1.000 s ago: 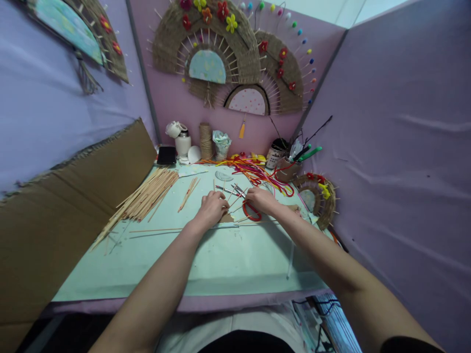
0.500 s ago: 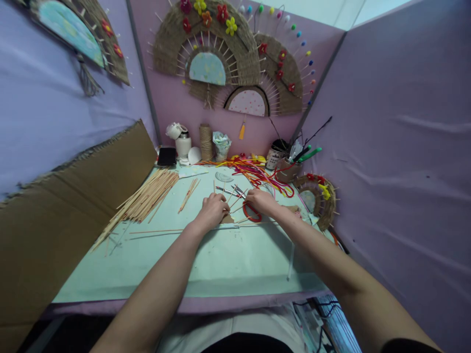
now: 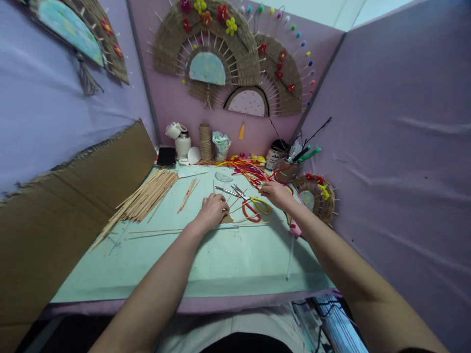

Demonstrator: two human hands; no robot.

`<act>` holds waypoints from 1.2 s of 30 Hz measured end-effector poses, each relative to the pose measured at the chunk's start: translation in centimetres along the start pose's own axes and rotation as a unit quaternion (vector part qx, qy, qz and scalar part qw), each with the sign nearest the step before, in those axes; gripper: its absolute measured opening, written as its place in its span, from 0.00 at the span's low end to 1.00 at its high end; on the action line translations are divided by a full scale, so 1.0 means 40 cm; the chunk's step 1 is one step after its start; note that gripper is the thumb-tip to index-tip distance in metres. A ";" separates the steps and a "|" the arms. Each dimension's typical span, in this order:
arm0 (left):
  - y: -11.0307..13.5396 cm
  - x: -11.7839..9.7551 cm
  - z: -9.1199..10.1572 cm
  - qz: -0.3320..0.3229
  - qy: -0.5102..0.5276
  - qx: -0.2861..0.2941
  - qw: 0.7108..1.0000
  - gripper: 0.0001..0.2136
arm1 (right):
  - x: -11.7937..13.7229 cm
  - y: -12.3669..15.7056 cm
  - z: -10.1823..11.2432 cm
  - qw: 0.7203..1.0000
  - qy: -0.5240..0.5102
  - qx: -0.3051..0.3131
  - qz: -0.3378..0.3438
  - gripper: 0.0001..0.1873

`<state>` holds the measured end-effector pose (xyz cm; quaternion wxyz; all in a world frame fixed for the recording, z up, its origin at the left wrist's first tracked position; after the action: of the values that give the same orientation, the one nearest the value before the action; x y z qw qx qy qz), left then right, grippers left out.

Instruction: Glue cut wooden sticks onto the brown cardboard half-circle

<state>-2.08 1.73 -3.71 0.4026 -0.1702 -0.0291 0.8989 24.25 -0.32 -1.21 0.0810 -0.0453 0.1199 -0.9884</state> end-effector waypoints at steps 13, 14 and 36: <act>-0.004 -0.002 0.000 0.010 0.008 -0.019 1.000 0.09 | -0.003 0.075 -0.026 0.995 -0.063 0.074 0.026 0.08; -0.005 -0.001 -0.001 0.009 0.008 -0.025 1.000 0.10 | 0.002 0.076 -0.028 0.994 -0.068 0.081 0.036 0.08; -0.005 0.004 0.002 0.019 0.007 -0.046 0.999 0.10 | 0.040 0.059 -0.060 0.994 -0.037 0.090 0.040 0.07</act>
<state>-2.05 1.99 -3.63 0.3779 -0.1956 -0.0639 0.9027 22.76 -2.30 -3.99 0.1283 -0.0701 0.0294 -0.9888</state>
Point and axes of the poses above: each hand's wrist, its own y-axis away from the middle knuckle, its own z-axis out of the back of the hand, x = y × z, the point moved 2 cm from there along -y, towards the middle knuckle, and after that the axes turned 6 degrees about -z, right-handed, at the moved point
